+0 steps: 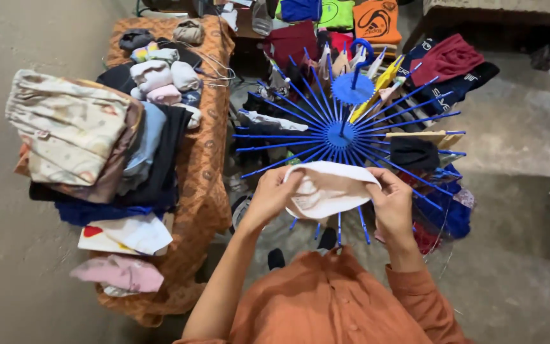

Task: The person folds various garments and places them on a nearby surface. They handle items one at a time, folding them neatly and stacking them.

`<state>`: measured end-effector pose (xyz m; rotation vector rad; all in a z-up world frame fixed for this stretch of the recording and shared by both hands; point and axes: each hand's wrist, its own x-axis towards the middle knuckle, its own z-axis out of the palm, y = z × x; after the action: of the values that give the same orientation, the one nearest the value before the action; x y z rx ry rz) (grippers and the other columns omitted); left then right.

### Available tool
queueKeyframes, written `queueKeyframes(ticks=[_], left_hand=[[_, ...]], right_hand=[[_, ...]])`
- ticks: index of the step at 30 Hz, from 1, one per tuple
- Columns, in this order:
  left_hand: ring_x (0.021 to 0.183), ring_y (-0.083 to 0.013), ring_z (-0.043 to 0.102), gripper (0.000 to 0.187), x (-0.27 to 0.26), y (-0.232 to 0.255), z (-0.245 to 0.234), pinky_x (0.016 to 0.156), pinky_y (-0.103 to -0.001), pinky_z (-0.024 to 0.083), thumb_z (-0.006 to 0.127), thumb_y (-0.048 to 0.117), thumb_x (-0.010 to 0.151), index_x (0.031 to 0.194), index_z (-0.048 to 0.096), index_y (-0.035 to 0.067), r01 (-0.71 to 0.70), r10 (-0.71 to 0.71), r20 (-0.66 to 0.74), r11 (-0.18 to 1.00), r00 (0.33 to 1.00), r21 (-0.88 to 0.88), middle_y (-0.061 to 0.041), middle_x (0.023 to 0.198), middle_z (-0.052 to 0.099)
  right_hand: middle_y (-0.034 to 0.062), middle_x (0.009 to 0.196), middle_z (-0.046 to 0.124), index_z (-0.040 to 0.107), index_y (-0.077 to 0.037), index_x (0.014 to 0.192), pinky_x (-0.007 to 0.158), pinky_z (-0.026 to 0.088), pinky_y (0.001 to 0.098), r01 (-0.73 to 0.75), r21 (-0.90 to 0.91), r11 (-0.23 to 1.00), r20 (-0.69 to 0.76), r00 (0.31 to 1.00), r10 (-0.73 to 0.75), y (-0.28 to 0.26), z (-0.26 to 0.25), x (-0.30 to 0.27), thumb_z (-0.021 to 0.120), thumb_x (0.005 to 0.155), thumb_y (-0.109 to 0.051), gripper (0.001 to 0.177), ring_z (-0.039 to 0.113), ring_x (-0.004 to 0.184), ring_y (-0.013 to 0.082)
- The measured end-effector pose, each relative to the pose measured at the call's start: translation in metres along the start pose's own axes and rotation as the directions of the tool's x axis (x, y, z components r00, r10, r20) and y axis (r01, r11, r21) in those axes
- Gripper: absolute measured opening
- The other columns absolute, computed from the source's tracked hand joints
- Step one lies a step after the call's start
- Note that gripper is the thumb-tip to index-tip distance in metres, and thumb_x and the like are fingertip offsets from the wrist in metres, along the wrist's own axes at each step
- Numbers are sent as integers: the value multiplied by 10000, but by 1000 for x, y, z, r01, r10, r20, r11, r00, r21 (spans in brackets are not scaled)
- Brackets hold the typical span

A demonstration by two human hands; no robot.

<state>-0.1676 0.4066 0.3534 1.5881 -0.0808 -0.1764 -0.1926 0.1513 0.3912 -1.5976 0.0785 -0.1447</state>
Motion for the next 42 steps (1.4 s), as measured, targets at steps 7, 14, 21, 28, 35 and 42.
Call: queueKeyframes(ticks=[7, 14, 21, 28, 35, 42], left_hand=[[770, -84, 638, 236, -24, 34, 12, 687, -279, 517, 597, 241, 1003, 1056, 735, 57, 65, -82, -24, 915, 996, -398, 10, 897, 730], [716, -356, 672, 181, -64, 86, 53, 611, -451, 505, 713, 260, 899, 972, 762, 102, -217, 466, -261, 745, 845, 631, -146, 871, 665], [619, -273, 661, 366, -103, 75, 139, 583, -417, 506, 582, 406, 1032, 989, 736, 77, -68, 26, 238, 983, 971, 170, -130, 706, 658], [1078, -241, 697, 361, -68, 1, 39, 1013, -418, 532, 490, 353, 1040, 1195, 649, 68, 57, -216, 9, 216, 976, -975, -108, 1171, 708], [1124, -310, 695, 463, -83, -27, -31, 1036, -495, 514, 513, 436, 1076, 1243, 653, 27, -165, -283, -207, 165, 937, -972, -151, 1226, 709], [1056, -274, 721, 535, -75, 68, 3, 941, -447, 586, 591, 427, 954, 1302, 623, 22, -49, -199, -111, 295, 974, -954, -166, 1195, 720]], right_hand=[[156, 1127, 682, 712, 64, 1061, 930, 498, 294, 513, -424, 746, 193, 856, -479, -50, 50, -50, 753, 831, 6, 241, 627, 1062, 174], [112, 1168, 691, 683, 7, 1162, 900, 530, 280, -6, 143, 990, 405, 913, -53, 40, 92, -20, 635, 927, -88, 257, 653, 1028, 155], [110, 1162, 700, 682, -12, 1201, 923, 528, 288, -68, 123, 990, 579, 815, -16, 26, 93, 2, 618, 945, -152, 298, 658, 1044, 155], [118, 1081, 730, 716, 15, 1172, 874, 532, 285, -69, -6, 998, 662, 747, 56, 12, 48, 4, 617, 963, -167, 294, 672, 981, 146], [125, 1000, 760, 751, 41, 1144, 825, 536, 282, -43, -126, 991, 736, 666, 122, -44, -18, 17, 614, 982, -182, 308, 686, 918, 137], [43, 893, 762, 800, -23, 1058, 773, 547, 268, 418, -3, 909, 923, 350, -158, -70, -62, 7, 804, 827, -163, 270, 713, 839, 141]])
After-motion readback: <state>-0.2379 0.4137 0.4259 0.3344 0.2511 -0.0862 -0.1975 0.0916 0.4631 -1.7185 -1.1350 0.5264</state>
